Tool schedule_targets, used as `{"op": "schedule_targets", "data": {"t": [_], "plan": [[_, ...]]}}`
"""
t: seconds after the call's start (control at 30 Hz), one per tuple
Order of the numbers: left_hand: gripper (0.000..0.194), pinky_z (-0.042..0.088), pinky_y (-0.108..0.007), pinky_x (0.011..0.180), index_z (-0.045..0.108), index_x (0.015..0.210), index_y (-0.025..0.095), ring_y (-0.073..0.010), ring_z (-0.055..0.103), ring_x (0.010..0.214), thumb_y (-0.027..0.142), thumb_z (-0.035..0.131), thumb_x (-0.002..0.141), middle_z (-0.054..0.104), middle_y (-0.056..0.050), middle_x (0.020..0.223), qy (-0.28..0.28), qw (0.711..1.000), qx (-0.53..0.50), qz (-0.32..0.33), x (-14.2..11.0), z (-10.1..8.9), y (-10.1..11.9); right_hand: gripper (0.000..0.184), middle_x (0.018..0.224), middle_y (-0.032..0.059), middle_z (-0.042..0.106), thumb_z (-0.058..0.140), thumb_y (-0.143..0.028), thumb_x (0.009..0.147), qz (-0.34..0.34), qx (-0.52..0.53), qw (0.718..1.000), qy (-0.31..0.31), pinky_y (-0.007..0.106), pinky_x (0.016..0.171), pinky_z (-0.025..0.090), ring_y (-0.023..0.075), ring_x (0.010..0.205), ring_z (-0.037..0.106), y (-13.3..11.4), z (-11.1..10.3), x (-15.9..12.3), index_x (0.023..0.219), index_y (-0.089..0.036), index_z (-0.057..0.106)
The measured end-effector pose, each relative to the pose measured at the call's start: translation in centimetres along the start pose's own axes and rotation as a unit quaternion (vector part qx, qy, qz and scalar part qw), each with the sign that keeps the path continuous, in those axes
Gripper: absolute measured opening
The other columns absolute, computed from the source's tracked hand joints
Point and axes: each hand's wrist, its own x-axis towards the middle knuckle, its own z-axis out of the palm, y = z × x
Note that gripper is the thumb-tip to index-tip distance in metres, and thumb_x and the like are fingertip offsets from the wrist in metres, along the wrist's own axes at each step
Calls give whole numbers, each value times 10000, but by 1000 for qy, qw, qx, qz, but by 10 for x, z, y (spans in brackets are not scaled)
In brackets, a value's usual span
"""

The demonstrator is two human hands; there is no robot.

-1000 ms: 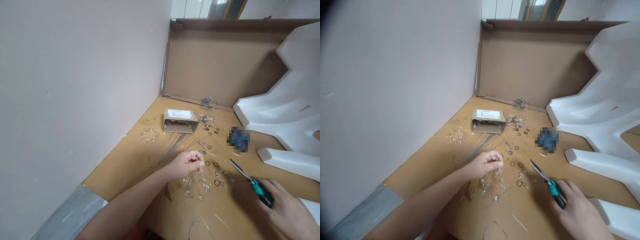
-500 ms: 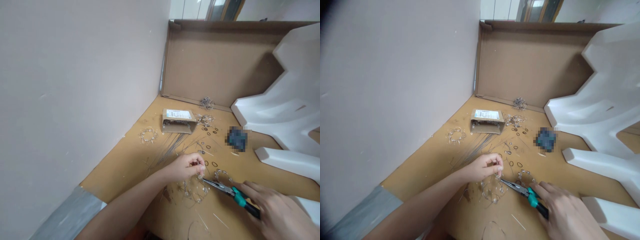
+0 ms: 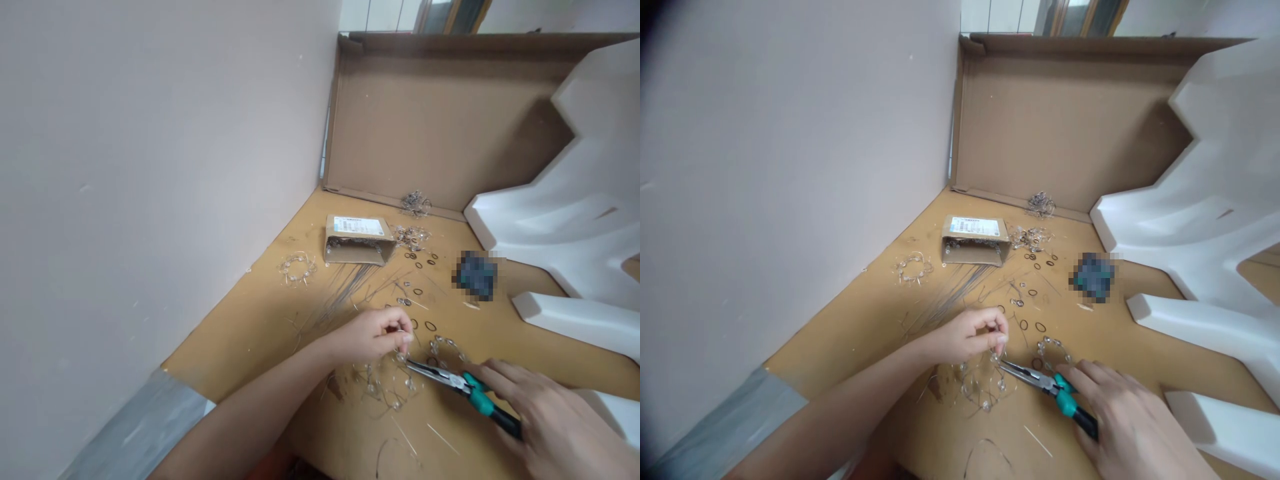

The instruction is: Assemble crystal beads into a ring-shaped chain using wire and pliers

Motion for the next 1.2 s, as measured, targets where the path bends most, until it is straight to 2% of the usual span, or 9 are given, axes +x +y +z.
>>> {"op": "schedule_targets", "data": {"t": [0.13,0.3,0.47,0.7,1.03,1.2], "plan": [[53,416,-220,667,493,793,172,-93,531,666,186,480,842,567,15,688,-8,1000,3,-6,0,1,1,399,905,54,720,498,-166,617,20,37,999,-15,347,513,547,255,660,685,0,0,2,975,-251,652],[45,412,-219,657,495,801,171,-93,526,659,188,482,841,566,14,688,-15,1000,3,-3,-1,0,1,393,896,56,724,495,-157,605,24,44,998,-30,344,545,565,256,690,691,1,0,3,953,-246,653],[38,415,-225,672,495,808,173,-92,526,664,188,483,841,567,13,698,-23,1000,-5,1,-1,-1,0,425,938,31,722,503,-155,628,31,72,996,-53,342,547,569,237,682,694,2,0,2,1014,-263,643],[60,405,-212,640,482,818,175,-90,528,649,200,450,862,571,12,691,-15,1000,20,-13,-2,1,2,430,933,25,727,523,-160,607,38,95,994,-43,339,556,574,247,692,698,1,2,0,1000,-271,660],[56,382,-203,602,471,815,177,-85,510,630,184,438,860,573,12,684,-11,1000,27,7,-2,2,0,522,1078,-19,686,487,-107,656,82,179,976,-97,319,738,565,225,884,676,-9,12,-6,1120,-325,584],[52,376,-192,590,469,808,176,-77,504,619,170,448,855,568,19,673,-9,1000,17,4,-2,2,3,553,960,-32,723,482,-79,613,80,237,962,-110,295,615,576,249,812,692,-15,12,-7,1067,-360,625]]}}
